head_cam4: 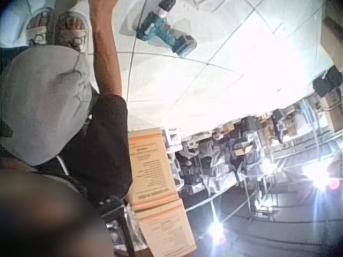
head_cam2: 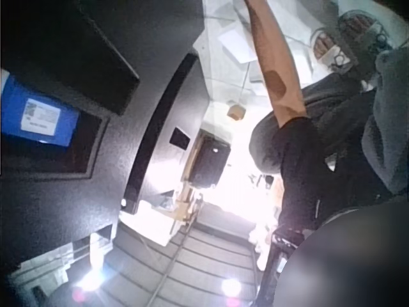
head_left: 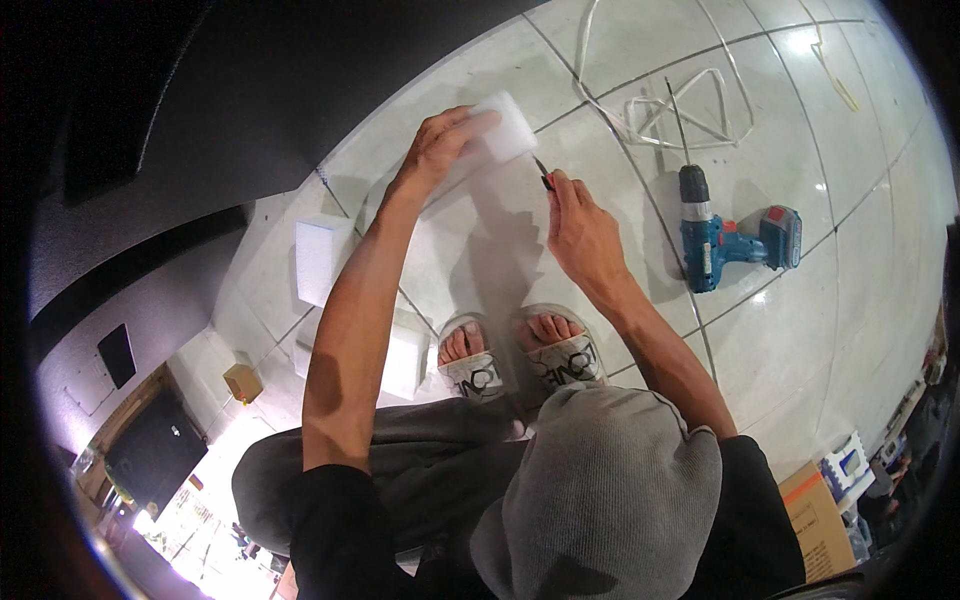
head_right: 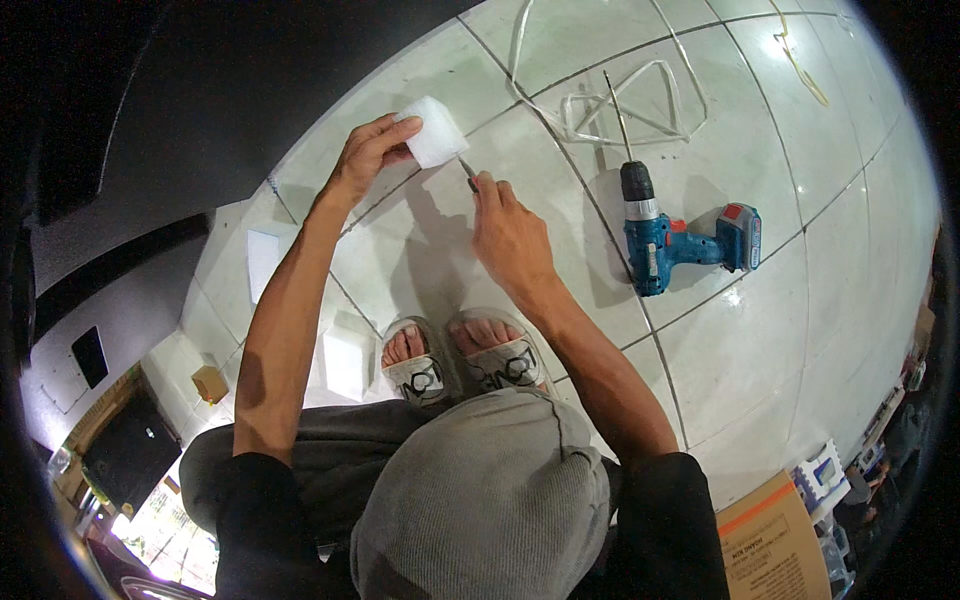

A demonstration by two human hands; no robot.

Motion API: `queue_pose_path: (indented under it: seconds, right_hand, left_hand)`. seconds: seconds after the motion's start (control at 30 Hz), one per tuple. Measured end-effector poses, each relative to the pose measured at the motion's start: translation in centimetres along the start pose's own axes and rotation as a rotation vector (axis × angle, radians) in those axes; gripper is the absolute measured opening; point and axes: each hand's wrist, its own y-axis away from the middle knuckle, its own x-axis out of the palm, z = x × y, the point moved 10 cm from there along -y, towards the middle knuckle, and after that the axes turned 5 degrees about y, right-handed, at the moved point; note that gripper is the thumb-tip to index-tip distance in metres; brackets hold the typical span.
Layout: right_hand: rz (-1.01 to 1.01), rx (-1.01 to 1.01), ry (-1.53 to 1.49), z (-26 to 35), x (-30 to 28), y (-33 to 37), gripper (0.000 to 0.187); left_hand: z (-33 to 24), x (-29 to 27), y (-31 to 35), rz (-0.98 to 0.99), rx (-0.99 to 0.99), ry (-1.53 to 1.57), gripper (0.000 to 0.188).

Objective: The person cuts white foam pieces with a utility knife and places them inside a black speaker cabinet. They then attach a black backplate to the speaker and secure it using a cordless drill and screws.

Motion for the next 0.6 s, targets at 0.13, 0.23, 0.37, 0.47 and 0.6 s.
queue_pose_path:
  seconds: [0.13,0.23,0.37,0.47,0.6]
  right_hand:
    - [0.014,0.026,0.001,-0.7,0.6,-0.2,0.024]
    - [0.026,0.014,0.015,-0.8,0.8,-0.2,0.024]
    - [0.07,0.041,0.027,-1.4,1.2,0.0,0.025]
    - [0.011,-0.021,-0.012,-1.2,0.9,-0.1,0.026]
    - [-0.015,-0.002,-0.024,-1.8,1.3,0.0,0.024]
  left_hand:
    - [0.0,-0.1,0.0,-0.014,0.003,-0.008,0.045]
    - [0.1,0.1,0.0,-0.01,0.009,0.024,0.044]
    - [-0.1,0.0,0.1,-0.024,0.015,-0.034,0.043]
    - [0.2,0.1,0.2,-0.023,-0.027,0.023,0.043]
    - [0.0,0.3,0.3,-0.017,-0.002,0.014,0.043]
